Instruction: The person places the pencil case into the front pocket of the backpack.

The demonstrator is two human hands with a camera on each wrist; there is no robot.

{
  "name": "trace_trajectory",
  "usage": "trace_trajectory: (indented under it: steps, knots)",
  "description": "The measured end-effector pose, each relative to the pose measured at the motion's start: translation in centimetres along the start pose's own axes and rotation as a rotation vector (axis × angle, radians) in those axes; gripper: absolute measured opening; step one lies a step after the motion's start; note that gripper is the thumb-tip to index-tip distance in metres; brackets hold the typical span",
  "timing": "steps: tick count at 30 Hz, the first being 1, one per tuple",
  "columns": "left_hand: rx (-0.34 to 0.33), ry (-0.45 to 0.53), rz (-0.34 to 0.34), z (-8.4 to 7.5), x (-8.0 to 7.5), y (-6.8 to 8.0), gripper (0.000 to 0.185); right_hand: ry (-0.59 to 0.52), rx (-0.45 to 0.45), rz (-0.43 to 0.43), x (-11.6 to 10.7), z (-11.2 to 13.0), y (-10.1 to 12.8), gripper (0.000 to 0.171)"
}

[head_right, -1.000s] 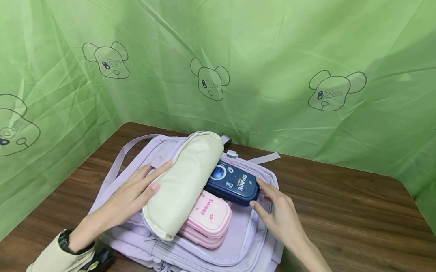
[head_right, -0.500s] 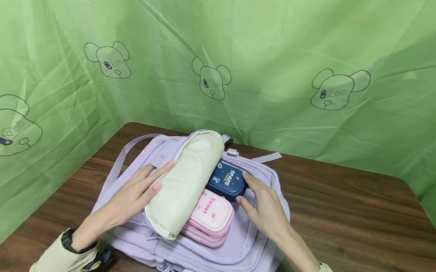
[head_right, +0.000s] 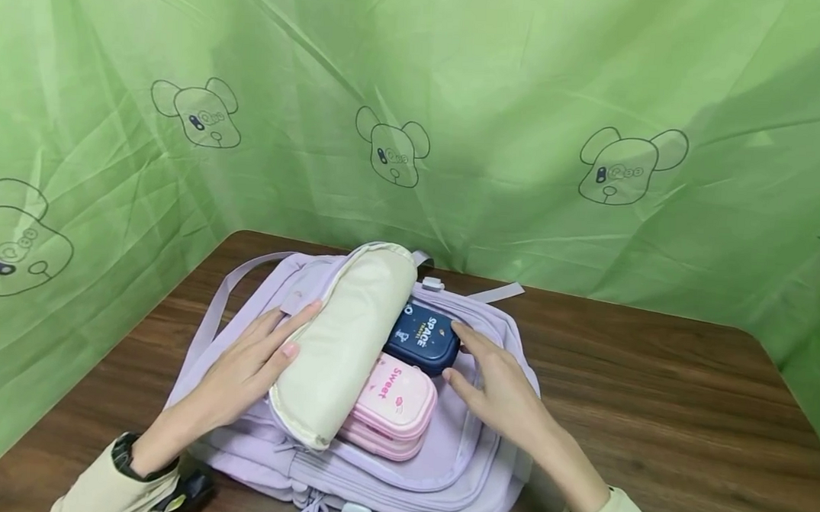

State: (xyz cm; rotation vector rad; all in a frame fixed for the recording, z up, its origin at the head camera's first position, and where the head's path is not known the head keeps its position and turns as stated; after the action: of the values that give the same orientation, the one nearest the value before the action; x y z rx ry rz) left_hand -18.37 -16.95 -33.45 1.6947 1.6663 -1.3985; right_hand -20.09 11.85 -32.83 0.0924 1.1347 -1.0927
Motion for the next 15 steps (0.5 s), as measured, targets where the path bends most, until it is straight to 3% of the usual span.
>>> trace_trajectory:
  steps: [8, 15]
  knots:
    - [-0.028, 0.014, 0.012, 0.1, 0.0, 0.1, 0.050, 0.083, -0.043, -0.001, -1.5, -0.4, 1.3, 0.056]
    - [-0.051, 0.025, 0.022, 0.3, 0.2, 0.1, 0.049, 0.142, 0.046, -0.021, -3.1, -2.3, 3.7, 0.058]
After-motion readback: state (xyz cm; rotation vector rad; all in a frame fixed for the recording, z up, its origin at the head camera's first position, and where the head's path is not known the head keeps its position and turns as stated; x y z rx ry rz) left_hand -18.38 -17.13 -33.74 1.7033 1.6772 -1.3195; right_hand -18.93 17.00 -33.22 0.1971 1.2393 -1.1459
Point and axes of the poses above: each hand's wrist, its own y-axis away from the middle knuckle, its own x-axis out of the palm, z = x × y, the point moved 7 cm from there along -y, towards the middle knuckle, and after that the axes turned 8 degrees about -x, right-handed, at the moved point
